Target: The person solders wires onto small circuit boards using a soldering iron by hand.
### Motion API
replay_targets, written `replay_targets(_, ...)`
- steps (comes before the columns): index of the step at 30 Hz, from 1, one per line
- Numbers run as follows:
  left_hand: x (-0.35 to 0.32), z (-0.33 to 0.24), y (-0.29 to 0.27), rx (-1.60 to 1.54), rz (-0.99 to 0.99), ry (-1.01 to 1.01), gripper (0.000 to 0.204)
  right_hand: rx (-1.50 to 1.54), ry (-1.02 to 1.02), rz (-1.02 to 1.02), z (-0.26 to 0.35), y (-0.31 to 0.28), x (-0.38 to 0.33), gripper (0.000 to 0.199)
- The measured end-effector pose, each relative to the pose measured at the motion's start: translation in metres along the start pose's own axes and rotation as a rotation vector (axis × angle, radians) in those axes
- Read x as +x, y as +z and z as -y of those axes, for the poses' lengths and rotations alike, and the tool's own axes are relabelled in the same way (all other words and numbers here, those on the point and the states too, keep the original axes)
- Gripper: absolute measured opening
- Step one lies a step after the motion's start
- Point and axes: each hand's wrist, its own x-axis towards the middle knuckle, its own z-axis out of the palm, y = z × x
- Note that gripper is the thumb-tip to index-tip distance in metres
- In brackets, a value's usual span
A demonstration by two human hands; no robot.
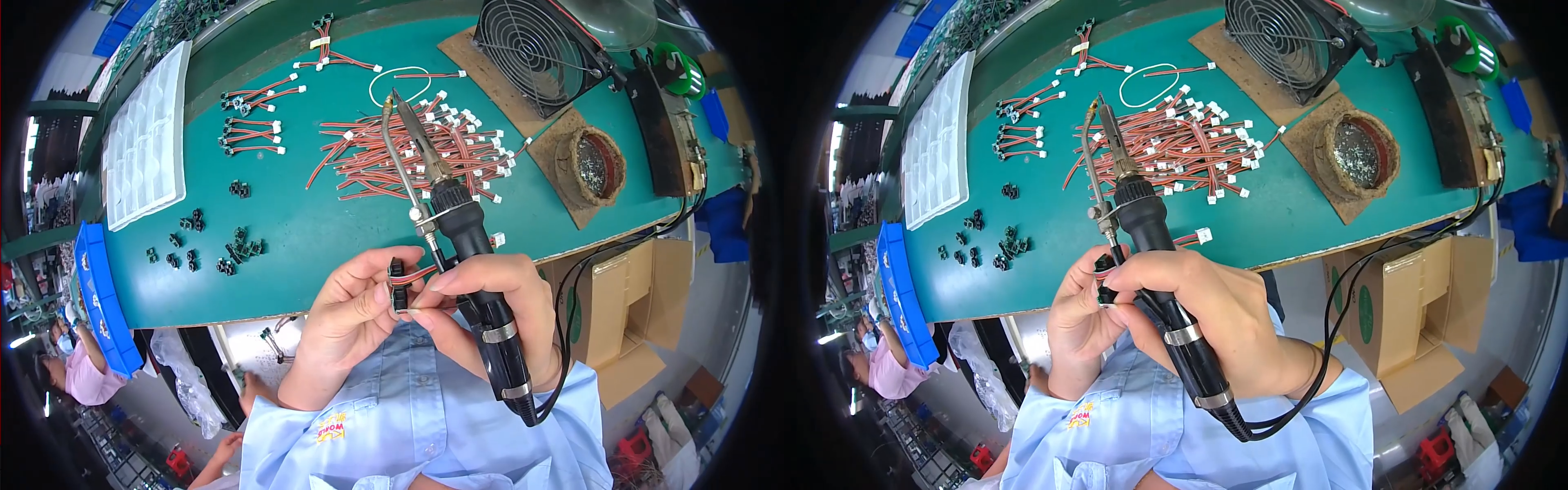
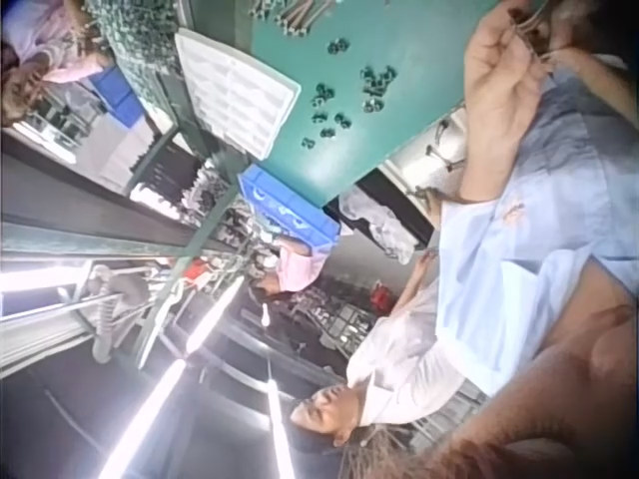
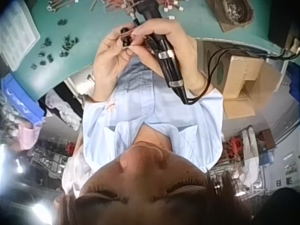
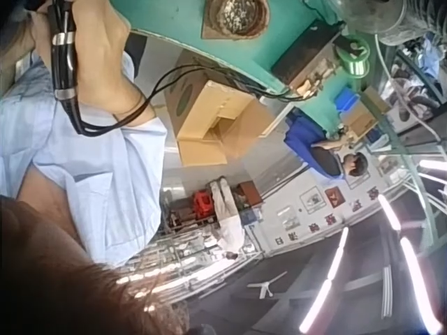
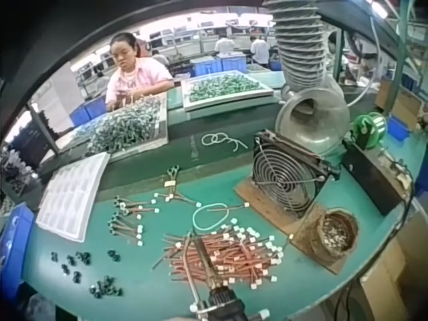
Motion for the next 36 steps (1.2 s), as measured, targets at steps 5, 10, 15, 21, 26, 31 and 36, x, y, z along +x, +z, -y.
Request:
replay_targets(5,0.0004,0.0009,-0.0034,0.037,0.027,0.026,0.04,-0.033,-0.018,0.037,0.0012,-0.0046,0.0029,0.038)
replay_targets(10,0.0001,0.0011,-0.0029,0.092,0.022,0.055,0.04,-0.103,-0.058,0.107,0.003,-0.0085,0.0061,0.039)
replay_targets(15,0.0002,0.0009,-0.0012,0.134,0.002,0.069,0.04,-0.118,-0.059,0.095,0.0038,-0.0085,0.0069,0.038)
replay_targets(21,-0.0005,0.0007,-0.001,0.189,-0.029,0.083,0.04,-0.121,-0.059,0.088,0.0027,-0.008,0.0079,0.038)
replay_targets(26,-0.001,0.0007,0.0,0.22,-0.052,0.092,0.039,-0.116,-0.049,0.084,0.0017,-0.0077,0.0076,0.038)
replay_targets(31,-0.0013,0.0009,0.0017,0.246,-0.067,0.105,0.039,-0.115,-0.032,0.084,0.0025,-0.0077,0.008,0.038)
replay_targets(36,-0.0013,0.0015,0.0009,0.262,-0.065,0.117,0.038,-0.115,-0.019,0.087,0.0028,-0.0087,0.0082,0.038)
